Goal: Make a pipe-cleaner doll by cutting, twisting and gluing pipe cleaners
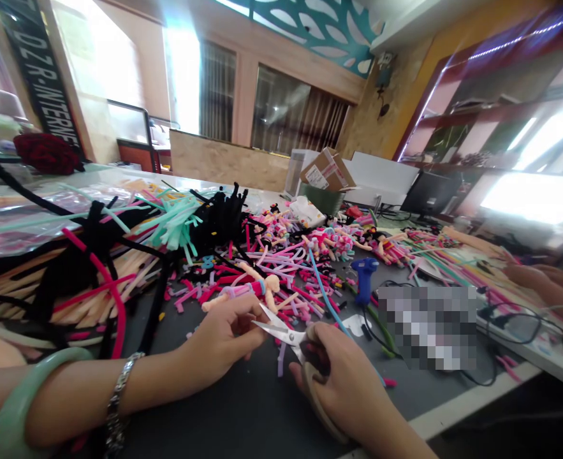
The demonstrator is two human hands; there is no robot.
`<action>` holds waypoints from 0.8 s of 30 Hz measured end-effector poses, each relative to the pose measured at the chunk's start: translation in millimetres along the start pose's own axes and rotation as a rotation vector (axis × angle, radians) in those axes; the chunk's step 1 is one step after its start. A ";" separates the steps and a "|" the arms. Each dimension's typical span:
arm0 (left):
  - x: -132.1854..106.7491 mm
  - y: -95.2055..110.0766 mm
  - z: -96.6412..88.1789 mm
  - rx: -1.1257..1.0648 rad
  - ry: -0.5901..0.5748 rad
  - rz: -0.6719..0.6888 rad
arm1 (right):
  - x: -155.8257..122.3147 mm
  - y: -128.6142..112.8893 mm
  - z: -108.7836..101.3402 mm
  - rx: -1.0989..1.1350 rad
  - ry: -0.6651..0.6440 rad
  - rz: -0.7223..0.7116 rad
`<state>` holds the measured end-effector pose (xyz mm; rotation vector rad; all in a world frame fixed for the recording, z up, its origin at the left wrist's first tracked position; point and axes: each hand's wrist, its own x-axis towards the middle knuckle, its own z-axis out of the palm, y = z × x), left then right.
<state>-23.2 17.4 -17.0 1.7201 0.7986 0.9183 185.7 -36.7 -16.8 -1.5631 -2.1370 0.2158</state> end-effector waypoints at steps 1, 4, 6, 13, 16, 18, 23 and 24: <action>-0.1 0.7 0.3 -0.002 0.002 -0.004 | 0.4 0.1 -0.2 0.002 0.005 -0.002; 0.1 2.3 1.0 -0.014 0.002 -0.003 | 1.2 -0.1 -0.4 0.008 0.009 -0.007; 0.4 2.4 0.9 -0.013 0.001 0.002 | 1.0 -0.3 -0.4 0.007 0.009 -0.007; -0.1 -0.2 -0.3 -0.005 -0.006 0.012 | -0.4 -0.9 -0.6 -0.005 0.011 -0.007; 0.1 -0.1 -0.3 -0.019 -0.011 0.015 | 0.2 -0.6 -0.1 -0.010 0.011 -0.012; 0.4 0.1 0.1 -0.025 -0.003 0.011 | 0.6 -0.3 0.4 -0.008 0.011 -0.016; 1.1 -0.4 1.1 -0.032 0.000 0.010 | 0.6 0.6 0.8 -0.009 0.002 -0.012; 1.1 -0.6 1.2 -0.037 -0.004 0.010 | 0.6 0.7 0.6 -0.010 0.000 -0.009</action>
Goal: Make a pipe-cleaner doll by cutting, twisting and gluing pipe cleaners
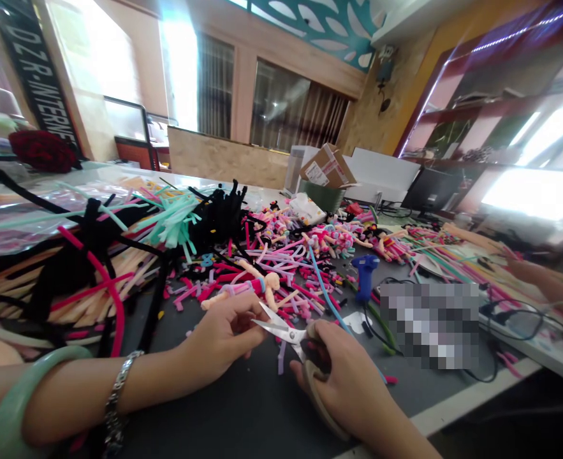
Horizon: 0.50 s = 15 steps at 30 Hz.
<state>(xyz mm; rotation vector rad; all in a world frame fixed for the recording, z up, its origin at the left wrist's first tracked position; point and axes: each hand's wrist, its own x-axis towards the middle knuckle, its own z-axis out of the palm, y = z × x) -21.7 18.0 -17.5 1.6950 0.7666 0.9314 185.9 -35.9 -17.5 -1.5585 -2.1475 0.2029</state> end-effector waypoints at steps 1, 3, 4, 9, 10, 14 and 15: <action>0.0 -0.2 -0.1 -0.004 -0.004 0.000 | 0.0 0.0 -0.2 0.000 -0.001 0.002; -0.2 -0.8 -0.5 -0.006 -0.010 -0.003 | -0.1 -0.1 -0.6 -0.001 -0.002 0.005; -0.3 -1.2 -0.8 -0.004 -0.010 -0.004 | -0.1 -0.2 -0.7 -0.002 -0.003 0.004; -0.8 -2.1 -1.6 0.000 0.001 -0.006 | -1.2 0.0 0.1 -0.012 0.001 -0.004; -0.8 -1.6 -1.6 -0.001 0.002 -0.008 | -1.5 0.2 0.4 -0.013 0.000 -0.004; -0.5 1.6 -0.9 0.003 0.000 -0.003 | -1.5 1.2 0.9 -0.011 0.000 -0.003; -0.5 2.2 -0.9 0.003 -0.002 0.001 | -1.2 1.2 0.9 -0.009 0.000 -0.004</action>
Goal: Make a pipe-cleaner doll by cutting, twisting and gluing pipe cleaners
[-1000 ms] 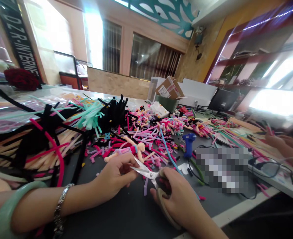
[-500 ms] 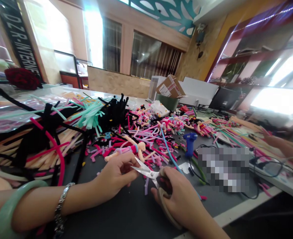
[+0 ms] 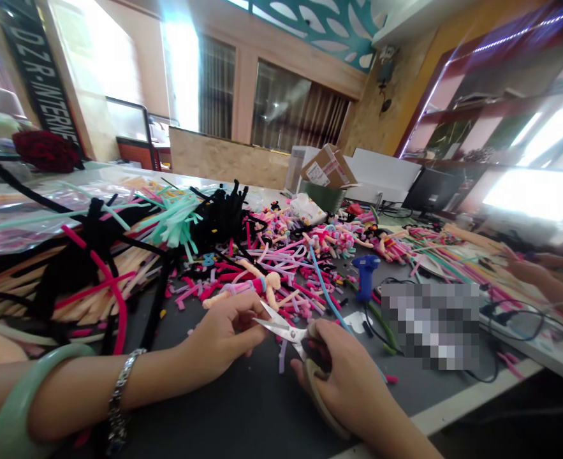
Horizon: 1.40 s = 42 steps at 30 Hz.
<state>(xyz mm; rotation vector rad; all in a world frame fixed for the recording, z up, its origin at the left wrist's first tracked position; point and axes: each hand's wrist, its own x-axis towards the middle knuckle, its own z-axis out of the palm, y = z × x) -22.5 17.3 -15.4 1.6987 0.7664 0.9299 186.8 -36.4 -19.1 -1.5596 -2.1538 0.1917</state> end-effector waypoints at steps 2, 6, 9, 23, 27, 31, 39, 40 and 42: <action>0.1 0.7 0.0 0.003 -0.003 0.005 | 0.8 -0.3 -0.2 0.002 0.004 0.000; -0.1 -0.1 -0.3 0.003 -0.002 -0.002 | 1.2 -0.9 -0.2 0.006 0.000 0.002; -0.2 -1.2 -0.5 0.012 0.003 -0.010 | 0.0 -0.5 0.5 0.004 0.000 0.001; 0.5 -0.4 -0.1 0.004 0.004 -0.009 | -0.1 -1.9 -0.4 -0.023 0.005 0.001; 0.4 0.3 0.3 0.012 0.005 0.007 | -0.5 -0.7 0.6 -0.059 0.017 -0.002; -0.1 -0.7 0.2 0.018 0.014 -0.002 | -0.1 -0.9 0.6 -0.085 0.040 -0.002; -1.4 -1.7 -0.2 0.009 0.002 0.002 | 1.6 2.3 -0.3 -0.110 0.104 -0.026; -1.5 -0.9 0.0 0.006 -0.002 0.005 | 1.3 3.3 0.1 -0.116 0.116 -0.026; -1.5 0.7 0.3 0.009 -0.009 0.014 | 0.4 4.7 1.2 -0.144 0.156 -0.028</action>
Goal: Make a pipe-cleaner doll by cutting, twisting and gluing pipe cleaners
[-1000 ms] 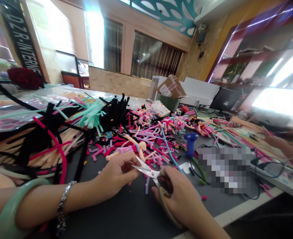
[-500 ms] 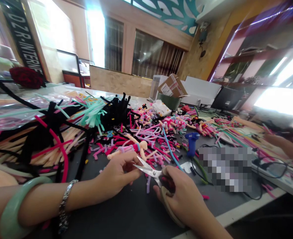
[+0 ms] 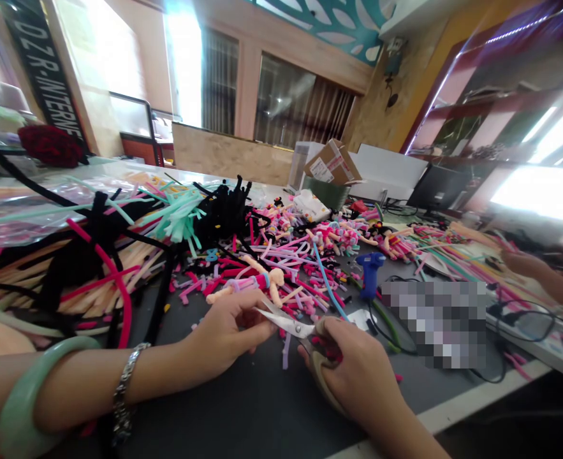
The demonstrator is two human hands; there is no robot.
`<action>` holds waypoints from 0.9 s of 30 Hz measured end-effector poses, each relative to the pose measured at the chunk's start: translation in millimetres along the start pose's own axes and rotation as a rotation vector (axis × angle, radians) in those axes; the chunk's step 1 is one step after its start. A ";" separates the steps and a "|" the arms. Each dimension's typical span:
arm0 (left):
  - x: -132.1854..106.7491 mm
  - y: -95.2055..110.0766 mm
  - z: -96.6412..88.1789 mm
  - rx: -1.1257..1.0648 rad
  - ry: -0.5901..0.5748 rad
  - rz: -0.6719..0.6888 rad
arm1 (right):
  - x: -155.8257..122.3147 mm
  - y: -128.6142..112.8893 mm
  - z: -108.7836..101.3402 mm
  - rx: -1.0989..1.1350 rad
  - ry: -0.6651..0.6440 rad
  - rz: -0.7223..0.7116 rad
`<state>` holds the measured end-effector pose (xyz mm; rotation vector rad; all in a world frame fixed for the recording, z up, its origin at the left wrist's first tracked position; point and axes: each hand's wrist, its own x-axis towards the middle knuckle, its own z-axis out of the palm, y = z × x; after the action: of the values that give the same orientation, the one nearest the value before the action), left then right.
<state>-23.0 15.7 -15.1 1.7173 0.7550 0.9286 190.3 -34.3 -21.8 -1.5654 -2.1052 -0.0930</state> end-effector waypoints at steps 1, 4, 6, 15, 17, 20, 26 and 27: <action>0.1 0.8 0.1 0.006 -0.002 0.005 | -0.7 0.1 0.6 -0.014 0.025 -0.003; 1.0 2.2 0.4 0.038 0.013 0.005 | -2.4 -1.6 1.6 0.019 0.085 0.008; 1.8 2.4 0.4 0.060 0.031 -0.003 | -2.8 -2.8 1.5 0.103 0.108 0.049; 2.0 -0.6 1.1 0.020 0.043 0.005 | -2.3 -4.0 -3.8 0.212 -0.003 0.073; 2.2 -0.3 1.4 0.005 0.043 0.009 | -1.7 -6.4 -4.7 0.202 -0.015 0.038; 2.4 0.5 1.8 -0.034 0.041 0.024 | -1.2 -9.1 -5.5 0.181 -0.040 0.015; 0.4 -2.1 1.2 -0.117 0.044 0.019 | -1.3 -9.1 -4.8 0.153 -0.060 0.014; 0.1 -2.8 0.9 -0.122 0.043 0.016 | -1.5 -8.9 -4.7 0.149 -0.063 0.014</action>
<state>-22.3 16.2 -17.9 1.6034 0.6992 1.0052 184.1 -40.2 -16.3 -1.5123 -2.0973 0.1173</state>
